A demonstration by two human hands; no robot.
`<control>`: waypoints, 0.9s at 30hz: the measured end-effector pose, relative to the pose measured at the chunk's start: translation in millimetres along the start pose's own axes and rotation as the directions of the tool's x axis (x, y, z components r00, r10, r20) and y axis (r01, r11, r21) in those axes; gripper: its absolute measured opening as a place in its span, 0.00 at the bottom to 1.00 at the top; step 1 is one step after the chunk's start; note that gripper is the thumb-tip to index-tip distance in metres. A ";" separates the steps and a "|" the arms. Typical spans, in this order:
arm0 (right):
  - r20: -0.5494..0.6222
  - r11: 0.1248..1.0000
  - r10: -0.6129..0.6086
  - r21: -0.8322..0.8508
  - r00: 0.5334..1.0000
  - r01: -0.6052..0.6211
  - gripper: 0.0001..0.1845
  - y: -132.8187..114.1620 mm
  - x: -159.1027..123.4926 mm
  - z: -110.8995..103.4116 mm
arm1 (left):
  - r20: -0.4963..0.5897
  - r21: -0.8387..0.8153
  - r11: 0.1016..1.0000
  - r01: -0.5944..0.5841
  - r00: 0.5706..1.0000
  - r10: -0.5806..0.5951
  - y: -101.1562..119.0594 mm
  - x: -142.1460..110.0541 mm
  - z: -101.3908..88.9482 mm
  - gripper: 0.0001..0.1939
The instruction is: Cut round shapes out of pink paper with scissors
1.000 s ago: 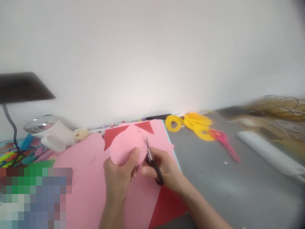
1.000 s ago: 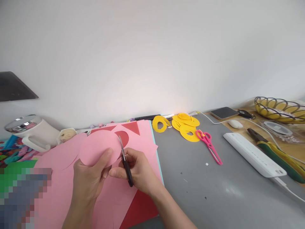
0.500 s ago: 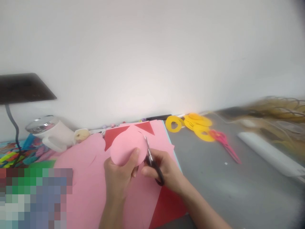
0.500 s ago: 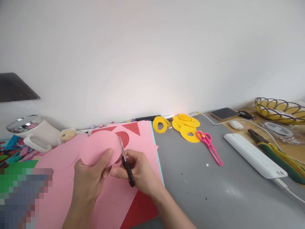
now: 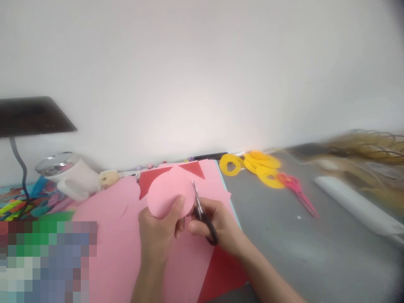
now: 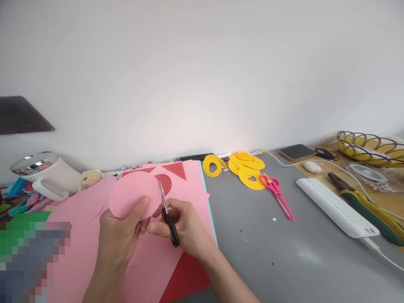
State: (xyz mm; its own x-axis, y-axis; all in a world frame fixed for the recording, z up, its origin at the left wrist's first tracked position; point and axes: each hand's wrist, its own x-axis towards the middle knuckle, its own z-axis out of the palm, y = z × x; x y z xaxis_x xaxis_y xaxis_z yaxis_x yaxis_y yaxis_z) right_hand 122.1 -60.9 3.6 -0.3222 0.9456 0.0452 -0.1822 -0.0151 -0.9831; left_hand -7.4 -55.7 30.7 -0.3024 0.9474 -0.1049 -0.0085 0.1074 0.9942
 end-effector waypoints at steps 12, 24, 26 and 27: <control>0.015 1.000 -0.031 -0.002 0.999 0.031 0.24 0.6 1.4 -2.6 | 0.032 0.064 0.998 0.002 0.999 -0.004 0.3 1.0 -3.0 0.23; 0.020 0.999 -0.027 -0.043 0.999 0.028 0.23 -1.1 0.8 -1.8 | 0.046 0.058 0.998 -0.008 0.999 0.005 -0.7 1.7 -4.0 0.22; 0.025 0.999 -0.025 -0.043 0.999 0.026 0.23 -0.3 0.7 -2.4 | 0.057 0.051 0.999 -0.017 0.998 0.014 -1.4 2.2 -4.4 0.22; 0.027 0.999 -0.023 -0.042 0.999 0.024 0.23 0.1 0.6 -2.8 | 0.063 0.047 0.999 -0.022 0.998 0.019 -1.8 2.5 -4.6 0.22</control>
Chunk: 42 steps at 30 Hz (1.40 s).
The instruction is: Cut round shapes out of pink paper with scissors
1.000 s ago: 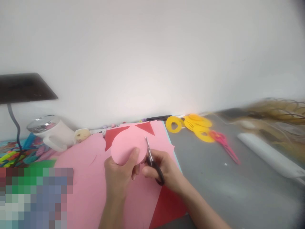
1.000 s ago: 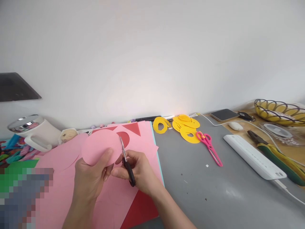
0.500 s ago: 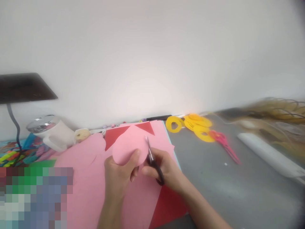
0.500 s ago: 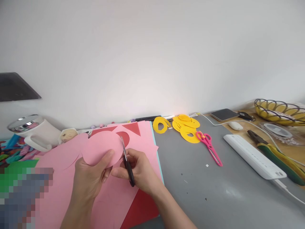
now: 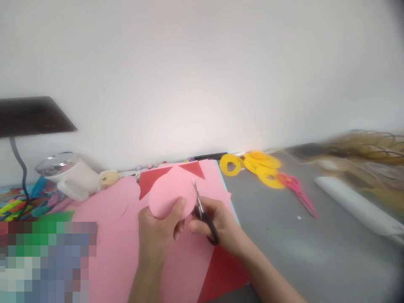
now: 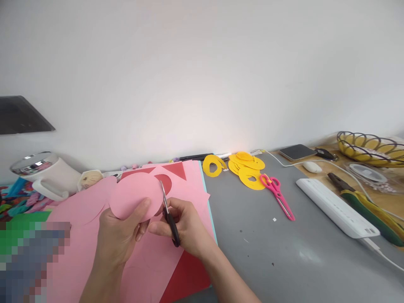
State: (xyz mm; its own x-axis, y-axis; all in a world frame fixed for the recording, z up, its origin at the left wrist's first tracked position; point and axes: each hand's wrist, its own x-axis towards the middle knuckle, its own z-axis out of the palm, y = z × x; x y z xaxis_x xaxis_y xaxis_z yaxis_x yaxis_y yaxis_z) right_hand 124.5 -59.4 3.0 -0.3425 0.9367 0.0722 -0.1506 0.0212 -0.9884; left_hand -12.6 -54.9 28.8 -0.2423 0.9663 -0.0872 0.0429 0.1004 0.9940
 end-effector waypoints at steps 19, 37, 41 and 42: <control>-0.007 0.999 0.038 0.012 0.999 -0.038 0.21 -1.2 0.1 2.2 | 0.010 -0.050 0.998 -0.028 1.000 0.029 0.7 -0.4 0.1 0.23; -0.022 1.000 0.018 0.012 1.000 -0.017 0.25 -5.2 -0.1 1.9 | 0.030 0.028 0.999 0.016 0.999 -0.017 1.8 -0.9 -1.4 0.20; -0.023 1.000 0.015 0.008 1.000 -0.014 0.24 -4.5 0.1 1.6 | 0.024 0.026 0.999 0.018 1.000 -0.019 1.4 -0.6 -1.1 0.20; -0.024 1.000 0.014 0.006 1.000 -0.014 0.24 -4.2 0.2 1.5 | 0.021 0.025 1.000 0.016 1.000 -0.017 1.2 -0.6 -1.0 0.21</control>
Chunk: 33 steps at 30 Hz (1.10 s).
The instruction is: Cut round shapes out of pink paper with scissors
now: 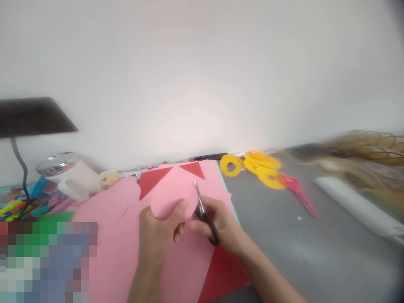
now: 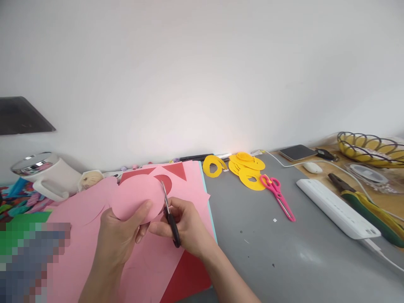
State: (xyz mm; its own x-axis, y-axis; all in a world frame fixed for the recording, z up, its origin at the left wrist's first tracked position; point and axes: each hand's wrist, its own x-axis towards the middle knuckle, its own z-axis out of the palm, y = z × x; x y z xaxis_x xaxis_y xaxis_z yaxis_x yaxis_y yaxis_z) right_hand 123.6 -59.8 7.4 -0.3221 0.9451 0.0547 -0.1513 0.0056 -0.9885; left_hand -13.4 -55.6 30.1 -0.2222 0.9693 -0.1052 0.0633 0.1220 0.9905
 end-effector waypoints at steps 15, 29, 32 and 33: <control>-0.025 0.999 0.016 -0.037 1.000 -0.017 0.24 3.9 -0.3 -1.2 | 0.020 -0.024 1.000 -0.009 1.000 0.009 -3.0 1.9 -0.5 0.22; -0.033 0.999 0.027 -0.017 0.999 -0.028 0.21 4.0 0.0 0.8 | 0.020 -0.028 1.000 -0.012 1.000 0.012 -0.4 1.8 -0.8 0.23; -0.021 0.999 0.033 0.007 0.999 -0.033 0.22 5.7 -0.2 1.1 | 0.011 -0.045 0.999 -0.014 1.000 0.015 -0.9 2.0 -0.6 0.23; -0.020 0.999 0.034 0.012 0.999 -0.034 0.22 6.4 -0.2 1.1 | 0.010 -0.048 0.999 -0.015 1.000 0.016 -1.1 2.1 -0.6 0.23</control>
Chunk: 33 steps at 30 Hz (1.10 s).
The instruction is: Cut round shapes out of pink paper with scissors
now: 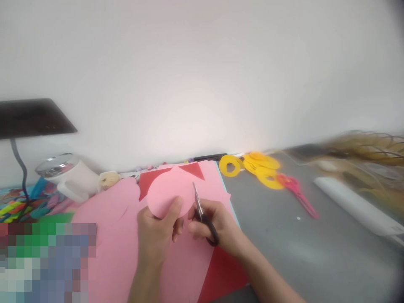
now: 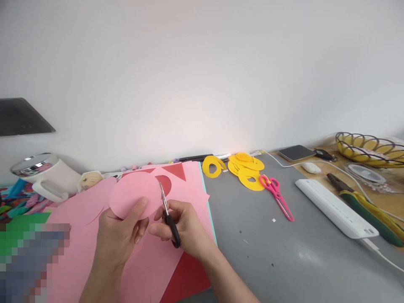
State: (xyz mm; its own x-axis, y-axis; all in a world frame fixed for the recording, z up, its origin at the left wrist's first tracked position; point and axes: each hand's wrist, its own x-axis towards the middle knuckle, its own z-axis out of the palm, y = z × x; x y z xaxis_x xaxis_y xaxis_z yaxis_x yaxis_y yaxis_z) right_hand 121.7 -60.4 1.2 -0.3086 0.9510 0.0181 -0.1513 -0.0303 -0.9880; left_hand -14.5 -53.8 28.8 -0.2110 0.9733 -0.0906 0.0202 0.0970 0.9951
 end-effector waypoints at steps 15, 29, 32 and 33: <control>0.006 0.997 -0.064 -0.032 0.998 0.064 0.26 -5.8 1.4 -0.5 | 0.039 0.035 0.999 -0.006 0.999 0.004 -0.4 -0.4 -1.9 0.24; 0.008 0.997 -0.071 0.021 0.997 0.071 0.25 -3.6 2.0 -0.6 | 0.023 0.055 0.998 0.004 1.000 -0.005 -0.1 -1.1 -1.5 0.25; 0.000 0.997 -0.078 0.011 0.997 0.078 0.25 -3.0 1.7 -1.2 | 0.027 0.060 0.998 0.001 1.000 -0.003 -0.1 -1.1 -1.5 0.25; -0.004 0.997 -0.082 0.002 0.997 0.082 0.25 -2.8 1.6 -1.4 | 0.030 0.059 0.998 -0.001 1.000 -0.001 -0.1 -1.1 -1.5 0.25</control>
State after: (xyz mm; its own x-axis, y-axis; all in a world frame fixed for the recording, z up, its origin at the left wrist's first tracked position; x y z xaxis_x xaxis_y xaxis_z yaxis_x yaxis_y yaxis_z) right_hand 123.0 -58.4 3.8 -0.2912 0.9516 0.0985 -0.1784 0.0472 -0.9828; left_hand -15.7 -55.2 28.9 -0.1820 0.9789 -0.0928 0.0779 0.1085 0.9910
